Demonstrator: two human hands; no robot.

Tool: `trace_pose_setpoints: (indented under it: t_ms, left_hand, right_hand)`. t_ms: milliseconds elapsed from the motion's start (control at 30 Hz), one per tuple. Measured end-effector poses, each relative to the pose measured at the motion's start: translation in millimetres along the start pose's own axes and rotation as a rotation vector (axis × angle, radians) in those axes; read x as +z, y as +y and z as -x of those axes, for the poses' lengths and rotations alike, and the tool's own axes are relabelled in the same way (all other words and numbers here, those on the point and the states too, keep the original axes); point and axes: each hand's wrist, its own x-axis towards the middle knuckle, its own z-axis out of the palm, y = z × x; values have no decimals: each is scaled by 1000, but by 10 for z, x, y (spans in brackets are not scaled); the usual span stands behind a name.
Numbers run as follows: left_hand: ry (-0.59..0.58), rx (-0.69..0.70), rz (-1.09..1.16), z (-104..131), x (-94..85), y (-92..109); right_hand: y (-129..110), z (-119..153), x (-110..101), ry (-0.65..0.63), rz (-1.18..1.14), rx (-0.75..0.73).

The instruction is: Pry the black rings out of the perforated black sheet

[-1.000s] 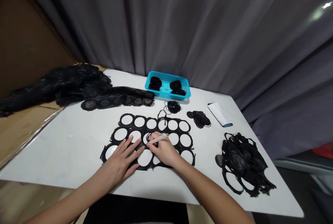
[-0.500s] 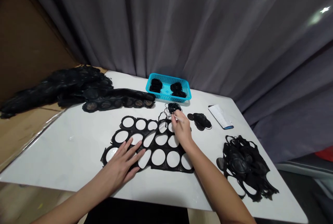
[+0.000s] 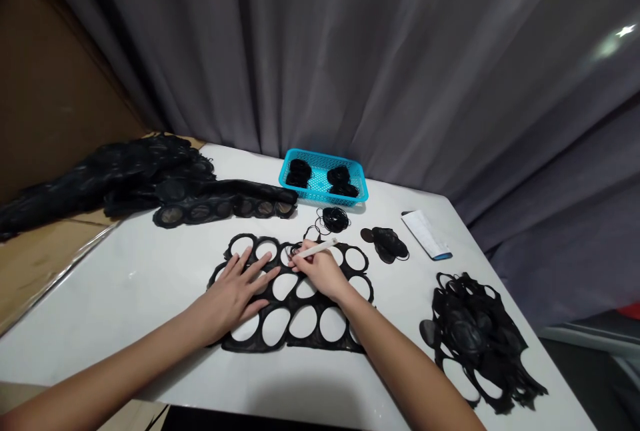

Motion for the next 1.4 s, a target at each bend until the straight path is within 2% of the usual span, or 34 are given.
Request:
trace_pose_setpoints:
  t_ms: [100, 167, 267, 500, 700, 767, 900, 967, 1000, 1100, 1133, 1200, 1267, 1300, 1400]
  left_hand:
    - [56, -60, -105, 77, 83, 62]
    - [81, -87, -155, 98, 115, 91]
    - [102, -101, -156, 84, 110, 91]
    - [163, 22, -148, 28, 86, 73]
    - [116, -6, -155, 60, 142, 124]
    - [115, -11, -159, 64, 135, 137]
    - [138, -18, -174, 61, 123, 155]
    - [128, -24, -177, 61, 120, 161]
    - [118, -31, -176, 63, 119, 164]
    - [94, -50, -166, 73, 116, 178]
    - [92, -56, -163, 76, 116, 183]
    - [93, -73, -159, 79, 117, 193]
    - [95, -99, -155, 77, 111, 195]
    - [93, -112, -150, 75, 104, 190]
    - [90, -132, -130, 78, 62, 138]
  right_hand:
    - [-22, 30, 69, 8, 209, -51]
    - [-35, 29, 94, 12, 268, -71]
    - [-43, 13, 111, 12, 309, -77]
    - [-29, -13, 115, 4, 350, -88]
    - [-8, -9, 114, 3, 410, -142]
    - [22, 36, 162, 6, 522, -207]
    - [57, 99, 248, -34, 981, -400]
    - [21, 48, 170, -13, 1123, -449]
    - [-13, -1, 84, 57, 1140, -443]
    - [-144, -182, -296, 491, 1048, -369]
    - [-187, -233, -427, 593, 993, -346]
    - [-249, -301, -626, 707, 867, -320]
    - [-272, -334, -699, 705, 691, -272]
    - [-270, -348, -684, 657, 575, -233]
    - [-232, -409, -478, 392, 186, -111]
